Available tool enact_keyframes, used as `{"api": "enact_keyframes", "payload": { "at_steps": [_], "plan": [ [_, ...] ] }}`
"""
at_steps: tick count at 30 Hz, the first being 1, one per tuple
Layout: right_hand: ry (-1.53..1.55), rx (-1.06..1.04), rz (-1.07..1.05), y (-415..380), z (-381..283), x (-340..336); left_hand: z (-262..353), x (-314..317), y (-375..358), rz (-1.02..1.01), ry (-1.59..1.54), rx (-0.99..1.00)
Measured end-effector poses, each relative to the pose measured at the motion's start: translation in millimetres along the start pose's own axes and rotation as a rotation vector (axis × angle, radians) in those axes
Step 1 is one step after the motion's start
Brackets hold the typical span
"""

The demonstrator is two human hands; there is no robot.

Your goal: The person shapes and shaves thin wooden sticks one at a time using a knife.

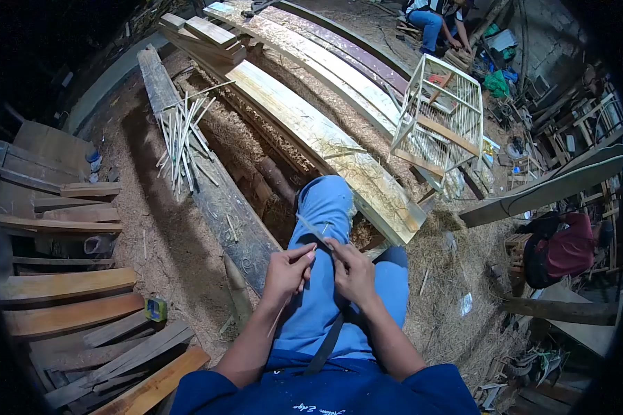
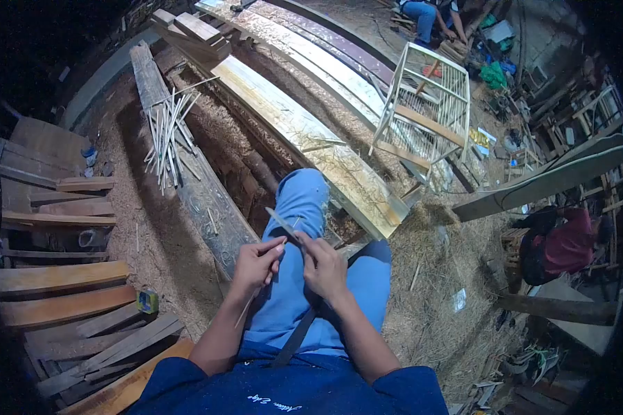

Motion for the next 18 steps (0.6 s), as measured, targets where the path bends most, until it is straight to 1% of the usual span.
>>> {"api": "enact_keyframes", "payload": {
  "at_steps": [3,5,8,10,13,17,18],
  "plan": [
    [-0.017,-0.024,-0.031,-2.6,-6.8,2.4,-3.6,-3.6,12.9,0.019,0.039,-0.014],
    [-0.002,-0.016,-0.015,-1.4,-3.5,2.3,-2.5,-2.3,11.8,0.019,0.030,0.002],
    [-0.043,0.037,-0.051,0.9,4.2,5.7,-6.1,-3.6,6.8,0.022,0.022,0.011],
    [-0.051,0.040,0.063,6.2,15.7,0.8,-9.1,-2.9,0.5,-0.011,0.034,-0.041],
    [-0.066,0.068,0.040,8.8,25.0,1.2,-12.1,-4.4,-9.0,-0.009,0.004,-0.043],
    [-0.066,0.056,0.043,4.5,10.0,-0.8,-11.6,-3.8,0.3,-0.021,-0.017,-0.040],
    [-0.086,0.037,0.012,-0.8,4.9,1.8,-11.4,-4.1,3.7,-0.013,-0.011,-0.030]
  ]
}}
Point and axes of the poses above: each hand's wrist, its own y-axis towards the middle knuckle, its own x-axis out of the palm, z = x × y, the point moved 7 cm from there along y, towards the middle knuckle, and after that the axes turned 3 degrees about x, right-handed, at the moved point
